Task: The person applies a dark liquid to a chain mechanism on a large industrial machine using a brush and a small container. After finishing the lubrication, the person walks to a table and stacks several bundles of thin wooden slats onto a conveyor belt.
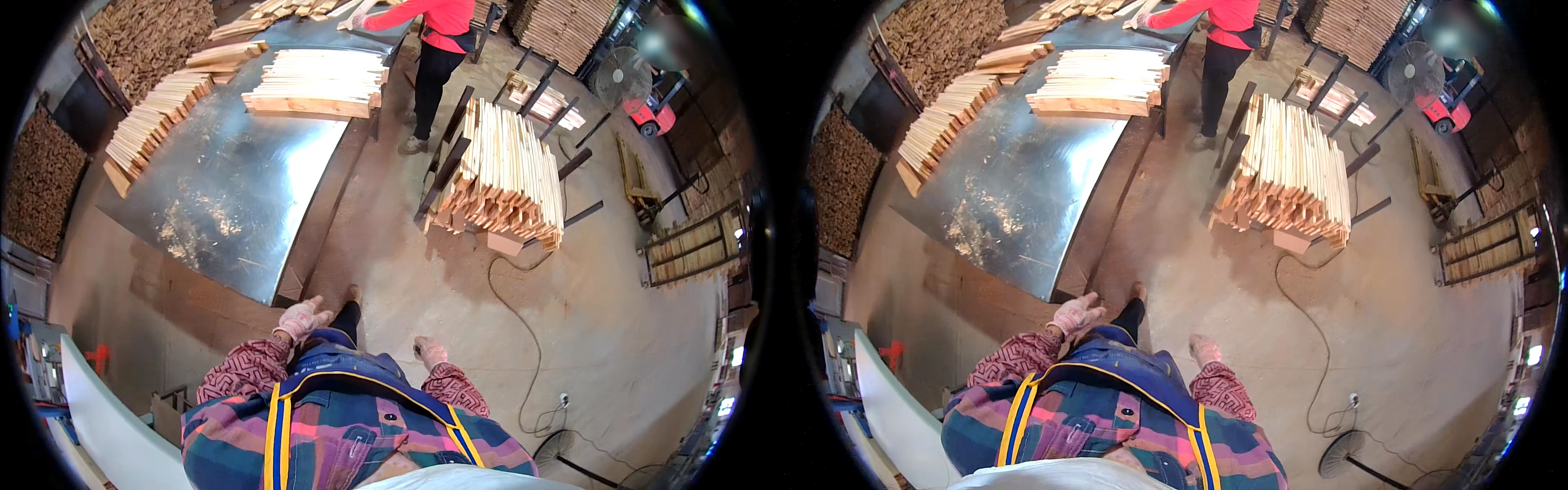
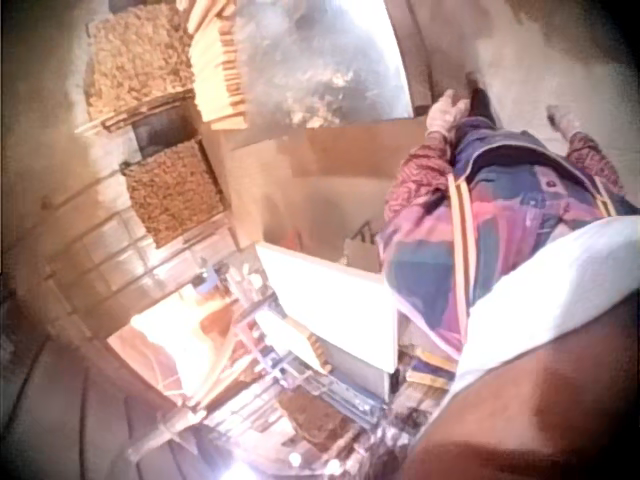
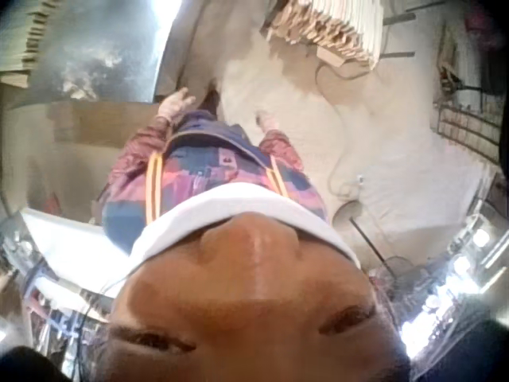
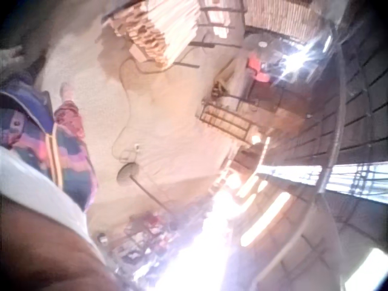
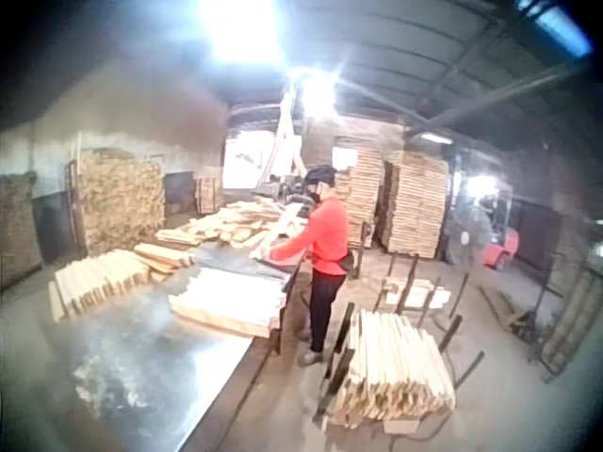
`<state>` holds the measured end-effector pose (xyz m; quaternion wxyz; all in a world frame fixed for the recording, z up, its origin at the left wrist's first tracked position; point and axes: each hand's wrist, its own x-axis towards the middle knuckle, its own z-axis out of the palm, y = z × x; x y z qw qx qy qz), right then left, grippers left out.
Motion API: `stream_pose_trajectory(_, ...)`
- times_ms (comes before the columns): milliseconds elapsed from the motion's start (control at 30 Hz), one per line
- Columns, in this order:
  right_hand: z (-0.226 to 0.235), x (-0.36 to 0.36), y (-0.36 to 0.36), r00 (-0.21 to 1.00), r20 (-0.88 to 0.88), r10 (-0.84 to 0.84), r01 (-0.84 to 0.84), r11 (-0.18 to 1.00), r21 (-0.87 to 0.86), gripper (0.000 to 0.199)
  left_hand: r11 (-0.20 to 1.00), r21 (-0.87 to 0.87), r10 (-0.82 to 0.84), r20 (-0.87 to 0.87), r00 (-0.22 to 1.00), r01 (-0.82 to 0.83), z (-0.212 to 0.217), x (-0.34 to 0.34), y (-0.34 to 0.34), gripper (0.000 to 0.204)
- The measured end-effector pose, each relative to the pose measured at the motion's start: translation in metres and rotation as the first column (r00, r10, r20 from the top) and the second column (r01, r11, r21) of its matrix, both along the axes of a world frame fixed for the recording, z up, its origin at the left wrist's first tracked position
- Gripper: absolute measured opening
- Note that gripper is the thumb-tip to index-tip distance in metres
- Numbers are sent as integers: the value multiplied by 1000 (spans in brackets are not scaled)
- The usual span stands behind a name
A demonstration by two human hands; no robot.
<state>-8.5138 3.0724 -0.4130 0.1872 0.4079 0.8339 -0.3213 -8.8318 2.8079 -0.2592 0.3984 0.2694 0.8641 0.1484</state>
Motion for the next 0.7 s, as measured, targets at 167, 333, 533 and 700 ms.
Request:
stream_pose_trajectory(167,-37,-3,58,986,-167,-4,-12,995,-96,5,965,152,-192,-148,970,214,-16,-83,88,65)
stream_pose_trajectory(333,44,-133,139,972,1,235,-231,957,176,20,985,60,-159,-30,987,161,11,-169,179,69)
stream_pose_trajectory(533,41,-322,225,930,-311,197,-202,979,15,18,997,-5,-77,22,997,77,33,-244,213,74)
stream_pose_trajectory(700,-7,-451,276,845,-467,261,-299,954,-7,26,972,-35,237,98,967,-234,33,-294,216,75)
